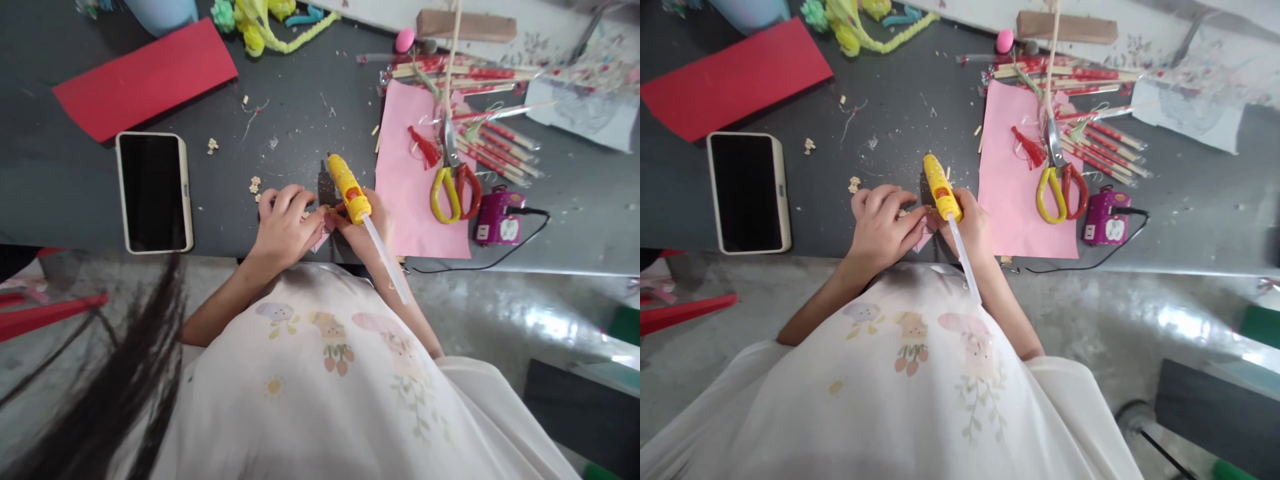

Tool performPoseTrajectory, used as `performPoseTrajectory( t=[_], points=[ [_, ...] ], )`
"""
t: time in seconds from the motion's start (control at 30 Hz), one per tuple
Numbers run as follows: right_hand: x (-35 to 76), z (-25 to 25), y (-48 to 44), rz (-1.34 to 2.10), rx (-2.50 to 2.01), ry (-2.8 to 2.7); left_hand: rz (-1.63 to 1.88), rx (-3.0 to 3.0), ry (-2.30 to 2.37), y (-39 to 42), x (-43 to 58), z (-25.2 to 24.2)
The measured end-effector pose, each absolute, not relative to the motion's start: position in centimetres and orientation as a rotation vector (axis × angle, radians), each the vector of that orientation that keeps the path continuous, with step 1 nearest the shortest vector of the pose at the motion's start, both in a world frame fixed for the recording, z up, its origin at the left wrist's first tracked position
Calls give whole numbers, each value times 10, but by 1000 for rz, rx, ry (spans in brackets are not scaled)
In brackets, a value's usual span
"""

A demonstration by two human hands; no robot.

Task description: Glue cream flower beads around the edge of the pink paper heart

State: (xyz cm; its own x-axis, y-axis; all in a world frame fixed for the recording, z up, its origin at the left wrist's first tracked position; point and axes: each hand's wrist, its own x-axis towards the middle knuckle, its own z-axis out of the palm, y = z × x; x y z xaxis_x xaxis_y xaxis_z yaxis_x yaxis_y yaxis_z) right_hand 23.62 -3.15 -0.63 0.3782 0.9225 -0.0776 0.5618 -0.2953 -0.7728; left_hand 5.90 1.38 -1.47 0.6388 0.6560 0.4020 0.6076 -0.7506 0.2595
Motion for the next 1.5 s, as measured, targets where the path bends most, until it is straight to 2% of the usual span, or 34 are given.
performPoseTrajectory(
  t=[1.03,1.5],
  points=[
    [241,-5,-32,732,-1983,-1302,710,2744,1113,13,61,-13],
    [243,-2,-33,714,-1955,-1341,828,2729,1107,13,60,-14]
  ],
)
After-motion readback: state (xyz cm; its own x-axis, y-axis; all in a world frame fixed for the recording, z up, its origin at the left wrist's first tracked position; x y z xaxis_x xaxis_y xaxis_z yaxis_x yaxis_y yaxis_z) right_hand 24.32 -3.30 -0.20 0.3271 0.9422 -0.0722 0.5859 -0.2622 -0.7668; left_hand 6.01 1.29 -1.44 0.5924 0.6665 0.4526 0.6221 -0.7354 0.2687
